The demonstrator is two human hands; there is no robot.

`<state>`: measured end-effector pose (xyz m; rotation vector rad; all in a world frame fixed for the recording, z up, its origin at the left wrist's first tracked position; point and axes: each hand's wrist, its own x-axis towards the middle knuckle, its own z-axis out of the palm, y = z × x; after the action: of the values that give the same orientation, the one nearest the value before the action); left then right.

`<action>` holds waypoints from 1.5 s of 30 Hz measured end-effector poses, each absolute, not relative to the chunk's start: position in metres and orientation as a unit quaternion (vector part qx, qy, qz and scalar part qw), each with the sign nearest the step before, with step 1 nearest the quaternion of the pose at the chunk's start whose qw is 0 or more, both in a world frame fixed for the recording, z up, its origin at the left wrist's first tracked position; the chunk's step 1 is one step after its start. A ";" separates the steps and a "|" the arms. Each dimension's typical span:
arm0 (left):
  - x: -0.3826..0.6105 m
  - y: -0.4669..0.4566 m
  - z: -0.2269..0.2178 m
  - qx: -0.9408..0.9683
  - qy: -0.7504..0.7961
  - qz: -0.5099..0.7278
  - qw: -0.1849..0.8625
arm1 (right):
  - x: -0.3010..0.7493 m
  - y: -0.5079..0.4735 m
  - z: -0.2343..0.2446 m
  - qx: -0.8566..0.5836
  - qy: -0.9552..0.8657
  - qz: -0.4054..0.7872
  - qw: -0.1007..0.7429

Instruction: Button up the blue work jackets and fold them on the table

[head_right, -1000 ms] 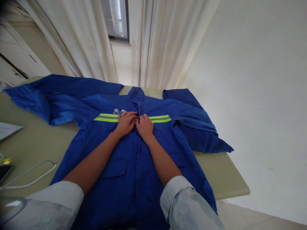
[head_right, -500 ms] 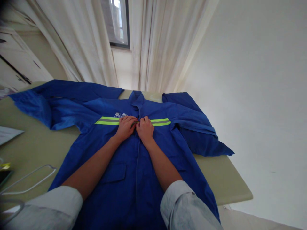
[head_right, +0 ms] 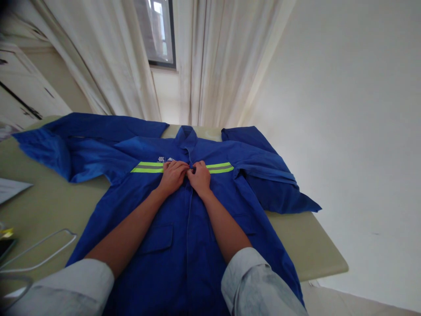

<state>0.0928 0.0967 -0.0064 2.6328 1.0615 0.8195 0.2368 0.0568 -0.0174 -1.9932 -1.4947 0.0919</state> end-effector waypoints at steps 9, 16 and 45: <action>0.093 0.100 -0.012 0.877 0.370 0.295 0.082 | 0.263 0.067 -0.018 -0.696 -0.595 0.141 0.376; 0.093 0.100 -0.013 0.883 0.352 0.300 0.076 | 0.255 0.063 -0.014 -0.718 -0.613 0.068 0.322; 0.093 0.101 -0.019 0.897 0.347 0.267 0.055 | 0.269 0.067 -0.014 -0.680 -0.664 0.132 0.281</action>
<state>0.0930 0.1010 -0.0186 2.7248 1.0543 0.8117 0.2695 0.0671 -0.0145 -1.8224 -1.7797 0.3548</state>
